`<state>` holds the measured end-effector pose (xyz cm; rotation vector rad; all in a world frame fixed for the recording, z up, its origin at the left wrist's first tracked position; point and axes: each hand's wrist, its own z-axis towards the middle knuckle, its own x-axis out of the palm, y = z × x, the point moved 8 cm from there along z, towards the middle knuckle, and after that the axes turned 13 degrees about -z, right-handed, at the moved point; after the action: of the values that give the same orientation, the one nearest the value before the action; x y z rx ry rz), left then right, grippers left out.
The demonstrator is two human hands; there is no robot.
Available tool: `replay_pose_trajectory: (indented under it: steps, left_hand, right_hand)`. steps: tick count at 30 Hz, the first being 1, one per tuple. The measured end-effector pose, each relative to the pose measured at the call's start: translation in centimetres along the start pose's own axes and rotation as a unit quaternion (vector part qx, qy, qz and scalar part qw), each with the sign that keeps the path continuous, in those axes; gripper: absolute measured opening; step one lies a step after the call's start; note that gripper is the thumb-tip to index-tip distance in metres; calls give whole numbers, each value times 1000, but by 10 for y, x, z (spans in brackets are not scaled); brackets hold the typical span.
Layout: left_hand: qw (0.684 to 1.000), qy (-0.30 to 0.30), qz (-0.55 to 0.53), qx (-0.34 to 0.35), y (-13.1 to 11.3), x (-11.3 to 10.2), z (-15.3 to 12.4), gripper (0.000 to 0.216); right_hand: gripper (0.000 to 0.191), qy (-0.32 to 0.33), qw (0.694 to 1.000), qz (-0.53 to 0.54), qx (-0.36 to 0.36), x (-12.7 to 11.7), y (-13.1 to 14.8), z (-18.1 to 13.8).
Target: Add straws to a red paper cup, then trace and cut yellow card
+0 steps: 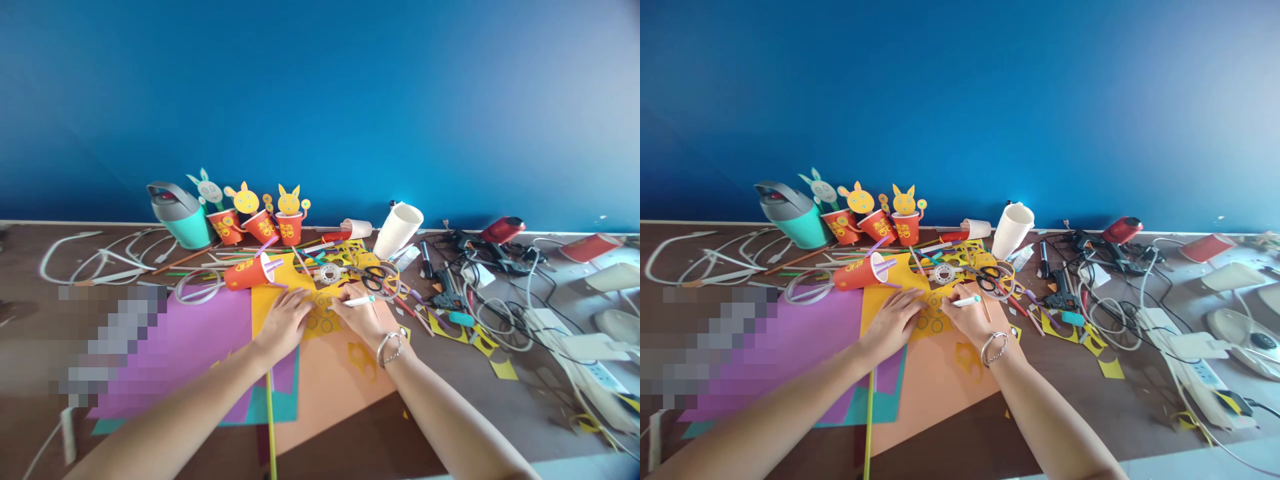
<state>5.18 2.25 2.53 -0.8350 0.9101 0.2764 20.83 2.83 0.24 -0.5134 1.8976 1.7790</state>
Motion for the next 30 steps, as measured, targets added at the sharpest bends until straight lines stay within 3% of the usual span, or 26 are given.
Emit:
replay_pose_trajectory:
  steps: [18,30]
  left_hand:
    - [1000,-2,1,0,0,0,0,34]
    - [1000,-1,2,0,0,1,0,35]
  right_hand:
    - [24,-17,996,-66,-64,2,1,4]
    - [24,-6,998,-36,-56,3,1,4]
